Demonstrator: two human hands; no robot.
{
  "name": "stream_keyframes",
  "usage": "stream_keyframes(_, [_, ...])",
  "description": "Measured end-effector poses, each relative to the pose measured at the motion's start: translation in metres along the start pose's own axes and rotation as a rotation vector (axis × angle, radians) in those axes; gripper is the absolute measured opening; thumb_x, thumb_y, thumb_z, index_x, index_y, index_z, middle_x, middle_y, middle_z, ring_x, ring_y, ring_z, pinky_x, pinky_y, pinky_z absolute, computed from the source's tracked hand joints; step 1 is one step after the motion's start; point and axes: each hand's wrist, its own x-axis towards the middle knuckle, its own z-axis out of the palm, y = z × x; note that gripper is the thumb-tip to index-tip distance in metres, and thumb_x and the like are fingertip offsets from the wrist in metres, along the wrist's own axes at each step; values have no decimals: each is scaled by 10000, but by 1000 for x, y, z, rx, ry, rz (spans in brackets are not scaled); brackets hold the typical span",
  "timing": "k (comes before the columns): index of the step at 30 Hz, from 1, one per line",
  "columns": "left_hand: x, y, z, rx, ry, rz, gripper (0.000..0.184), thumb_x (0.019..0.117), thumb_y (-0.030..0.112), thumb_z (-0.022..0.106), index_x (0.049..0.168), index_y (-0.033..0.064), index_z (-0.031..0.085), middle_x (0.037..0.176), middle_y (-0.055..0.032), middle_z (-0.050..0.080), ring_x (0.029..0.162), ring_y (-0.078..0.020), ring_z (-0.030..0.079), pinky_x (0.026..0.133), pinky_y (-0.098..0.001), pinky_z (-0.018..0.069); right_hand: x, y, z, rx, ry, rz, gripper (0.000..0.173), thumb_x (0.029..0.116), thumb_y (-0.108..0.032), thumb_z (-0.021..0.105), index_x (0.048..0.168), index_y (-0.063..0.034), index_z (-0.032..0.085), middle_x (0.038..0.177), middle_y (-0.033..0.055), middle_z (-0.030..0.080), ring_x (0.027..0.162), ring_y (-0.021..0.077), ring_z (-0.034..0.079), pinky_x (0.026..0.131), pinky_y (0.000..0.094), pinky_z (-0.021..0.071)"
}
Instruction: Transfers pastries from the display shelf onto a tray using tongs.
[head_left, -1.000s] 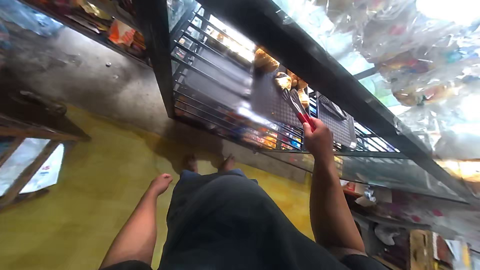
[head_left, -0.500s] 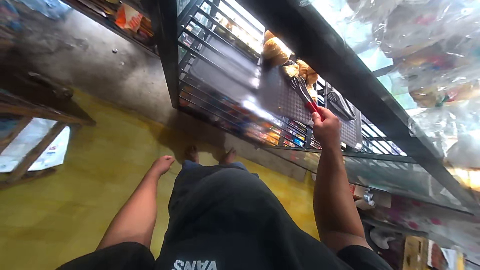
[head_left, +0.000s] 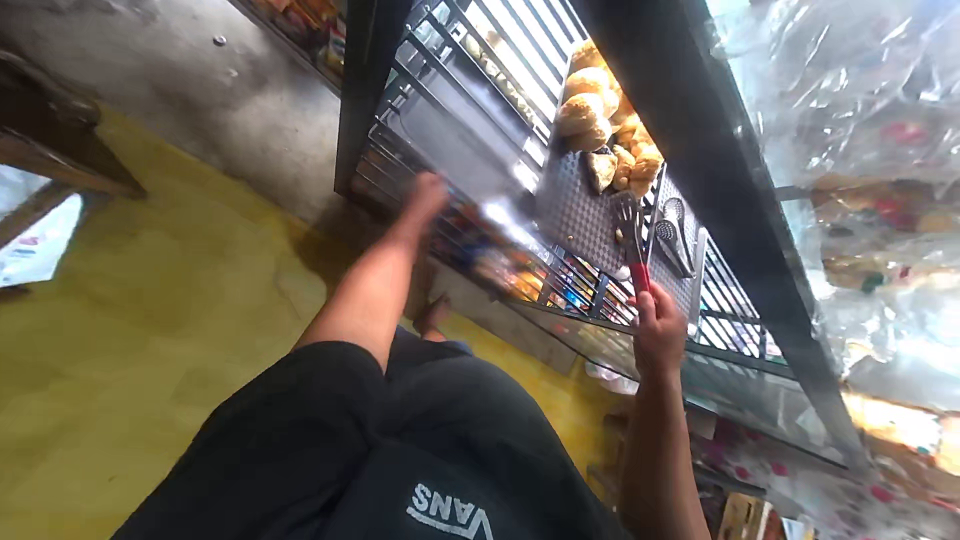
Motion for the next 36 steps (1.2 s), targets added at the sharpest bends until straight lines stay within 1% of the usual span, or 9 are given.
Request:
stream_keyframes(3, [27,24,3,-52,80,-149,444,1059,337,523,1245,-54,620,1169,-254,665,1041,-353,675,950,-543,521,-37,16,-8,89,16,-2,486,1063,-276,442,1427,40,505,984,98,679,612,71,526,549,262,456])
stream_keyframes(7, [57,27,17,-69,21,-274,563,1040,506,516,1275,2,607,988,-162,654,753,-235,630,750,-431,544,-85,44,-13,93,87,-24,560,1002,-319,484,1404,69,517,952,80,666,621,47,531,574,247,484])
stream_keyframes(12, [81,26,20,-6,101,-323,523,1015,426,582,1290,-19,613,1205,-236,659,960,-319,704,865,-503,576,-138,33,-4,551,2,193,520,921,-416,690,1237,-21,566,782,-83,634,535,-37,508,503,137,458])
stream_keyframes(15, [79,27,27,-32,141,-337,450,969,312,629,1226,-57,637,1220,-260,652,1038,-357,684,920,-553,541,-148,23,3,839,-229,256,451,812,-429,849,1103,-140,663,734,-62,654,542,-16,539,511,154,467])
stream_keyframes(22, [11,20,26,-104,286,-271,477,957,326,675,1210,-76,637,1213,-293,643,1146,-423,631,981,-602,493,-123,47,47,1007,-771,190,530,866,-592,729,1154,-150,680,799,-29,677,647,9,602,597,165,499])
stream_keyframes(26, [-6,-45,40,-360,463,-250,507,926,302,707,1236,-86,603,1197,-303,631,1107,-421,628,940,-618,508,-98,58,61,920,-991,136,568,883,-521,755,1229,-90,625,881,1,722,734,57,660,687,216,552])
stream_keyframes(29, [-32,-87,48,-556,464,-296,599,943,279,687,1410,-29,473,1300,-262,587,1167,-374,592,957,-577,507,-79,73,55,776,-1156,44,486,912,-325,750,1281,-62,576,958,19,721,810,95,675,760,274,575])
stream_keyframes(32, [-63,-110,48,-586,447,-329,399,926,161,636,1250,-62,567,1217,-253,581,1081,-351,552,882,-584,472,-67,89,53,631,-1237,14,462,899,-197,706,1294,-46,522,981,32,695,796,107,654,726,284,559])
stream_keyframes(36, [-68,-133,47,-721,407,-280,283,936,108,562,1182,-32,583,1162,-182,585,1028,-271,556,870,-520,493,-56,114,66,481,-1185,41,582,847,-301,733,1320,-45,512,917,-7,649,704,59,590,646,245,515])
